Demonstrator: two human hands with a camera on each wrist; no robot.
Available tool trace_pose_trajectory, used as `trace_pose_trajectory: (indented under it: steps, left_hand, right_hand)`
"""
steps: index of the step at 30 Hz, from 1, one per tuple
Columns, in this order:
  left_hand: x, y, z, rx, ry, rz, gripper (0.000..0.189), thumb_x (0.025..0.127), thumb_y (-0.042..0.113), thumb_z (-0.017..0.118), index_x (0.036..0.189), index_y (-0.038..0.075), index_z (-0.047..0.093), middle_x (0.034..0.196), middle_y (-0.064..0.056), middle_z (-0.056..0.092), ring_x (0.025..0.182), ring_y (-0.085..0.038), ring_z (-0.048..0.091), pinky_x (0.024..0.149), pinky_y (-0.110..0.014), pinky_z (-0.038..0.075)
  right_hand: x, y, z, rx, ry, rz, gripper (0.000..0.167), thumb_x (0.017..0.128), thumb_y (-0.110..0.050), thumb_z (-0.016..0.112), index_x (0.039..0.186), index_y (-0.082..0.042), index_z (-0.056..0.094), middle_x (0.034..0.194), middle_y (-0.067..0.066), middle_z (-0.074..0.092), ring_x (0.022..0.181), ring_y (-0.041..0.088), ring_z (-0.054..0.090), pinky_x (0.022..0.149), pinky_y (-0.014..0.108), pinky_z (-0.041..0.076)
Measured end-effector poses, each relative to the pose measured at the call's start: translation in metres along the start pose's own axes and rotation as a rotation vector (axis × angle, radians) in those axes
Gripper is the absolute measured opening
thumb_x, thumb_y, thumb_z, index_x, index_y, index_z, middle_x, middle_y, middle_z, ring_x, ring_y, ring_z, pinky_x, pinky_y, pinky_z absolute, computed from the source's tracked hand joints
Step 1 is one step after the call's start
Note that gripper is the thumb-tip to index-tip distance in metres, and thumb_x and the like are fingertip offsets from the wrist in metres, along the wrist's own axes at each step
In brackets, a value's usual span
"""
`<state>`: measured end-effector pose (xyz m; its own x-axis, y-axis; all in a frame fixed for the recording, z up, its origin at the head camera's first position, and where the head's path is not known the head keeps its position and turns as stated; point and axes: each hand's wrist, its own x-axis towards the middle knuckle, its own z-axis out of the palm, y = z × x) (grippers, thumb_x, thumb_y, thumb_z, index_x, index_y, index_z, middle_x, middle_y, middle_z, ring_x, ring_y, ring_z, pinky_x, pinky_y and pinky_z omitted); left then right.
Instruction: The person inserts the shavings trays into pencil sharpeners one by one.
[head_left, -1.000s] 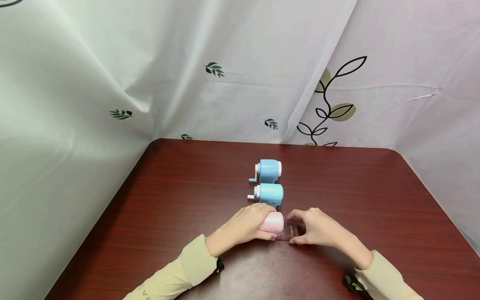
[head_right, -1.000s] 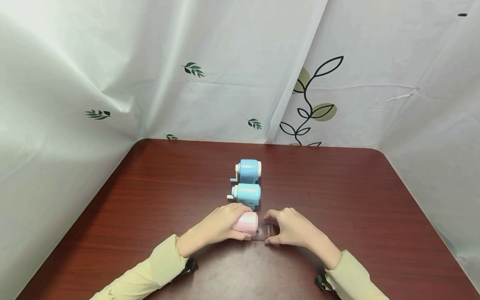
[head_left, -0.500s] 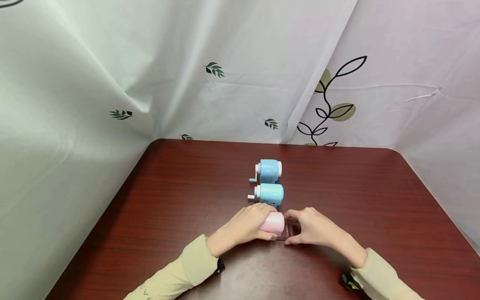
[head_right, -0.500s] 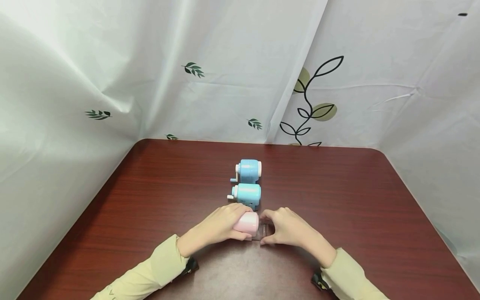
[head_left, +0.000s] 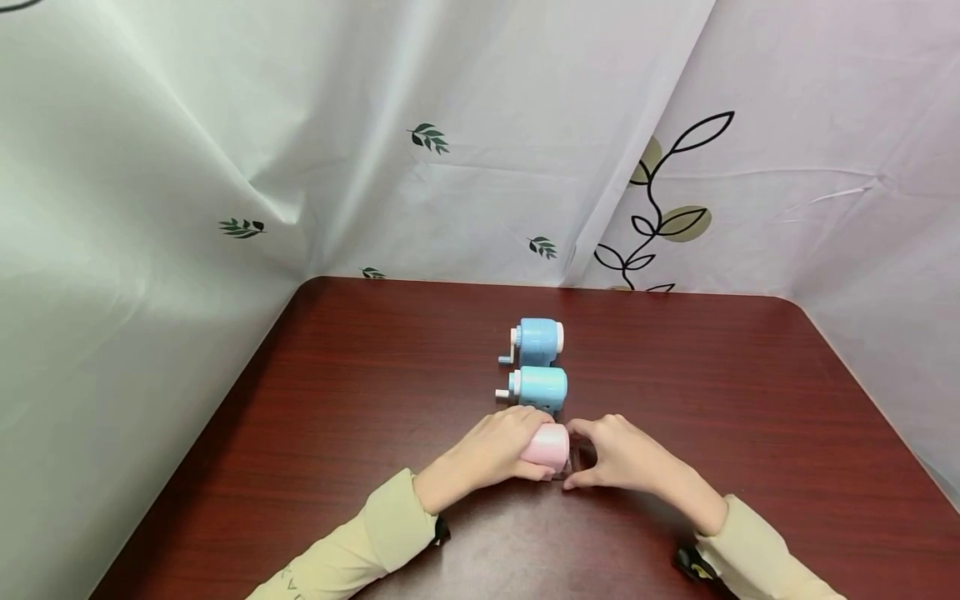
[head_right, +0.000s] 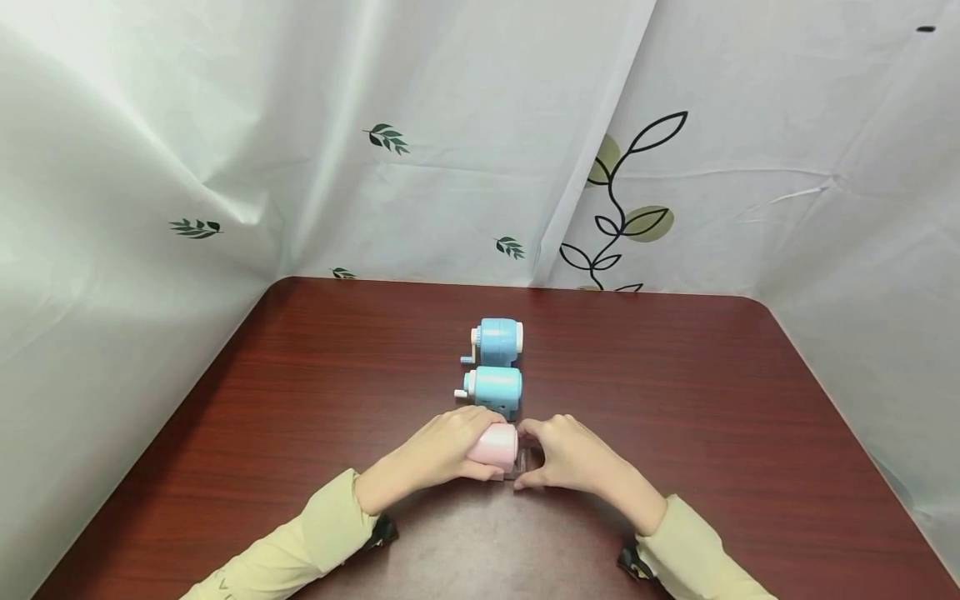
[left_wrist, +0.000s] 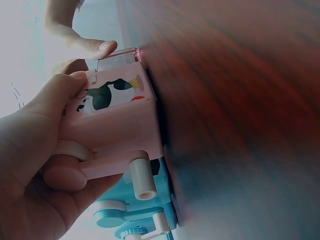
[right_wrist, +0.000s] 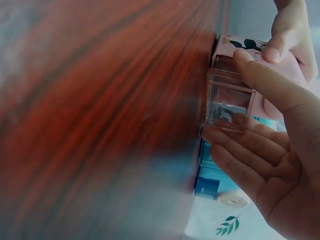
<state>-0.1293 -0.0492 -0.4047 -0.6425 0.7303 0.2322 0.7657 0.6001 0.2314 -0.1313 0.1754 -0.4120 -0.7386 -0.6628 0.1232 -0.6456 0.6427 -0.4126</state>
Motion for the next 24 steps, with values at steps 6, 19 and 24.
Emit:
trace_pose_trajectory:
  steps: [6,19,24]
  left_hand:
    - [-0.0002,-0.0001,-0.0008,-0.004,0.008,0.001,0.052,0.08,0.042,0.075,0.117,0.009,0.059,0.104,-0.001,0.064,0.092,-0.013,0.061,0.077,-0.027,0.052]
    - [-0.0003,0.0004,-0.0011,-0.004,-0.002,-0.01,0.053,0.08,0.042,0.075,0.117,0.009,0.059,0.105,-0.001,0.065,0.094,-0.013,0.061,0.079,-0.027,0.053]
    - [0.0,0.0016,-0.0017,-0.01,-0.005,-0.018,0.052,0.079,0.042,0.075,0.117,0.009,0.059,0.105,-0.002,0.065,0.095,-0.013,0.062,0.08,-0.027,0.052]
  right_hand:
    - [-0.0019,0.0007,-0.0016,0.009,-0.012,0.014,0.056,0.065,-0.043,0.086,0.105,-0.011,0.066,0.087,-0.01,0.069,0.067,-0.003,0.052,0.062,0.018,0.045]
    - [-0.0032,0.0018,-0.003,-0.001,-0.021,0.002,0.048,0.067,-0.033,0.086,0.104,-0.009,0.068,0.09,-0.006,0.072,0.074,-0.002,0.059,0.066,0.02,0.05]
    - [-0.0018,0.0001,-0.002,-0.015,-0.02,-0.004,0.048,0.066,-0.032,0.086,0.103,-0.009,0.067,0.088,-0.007,0.071,0.07,-0.003,0.056,0.064,0.019,0.048]
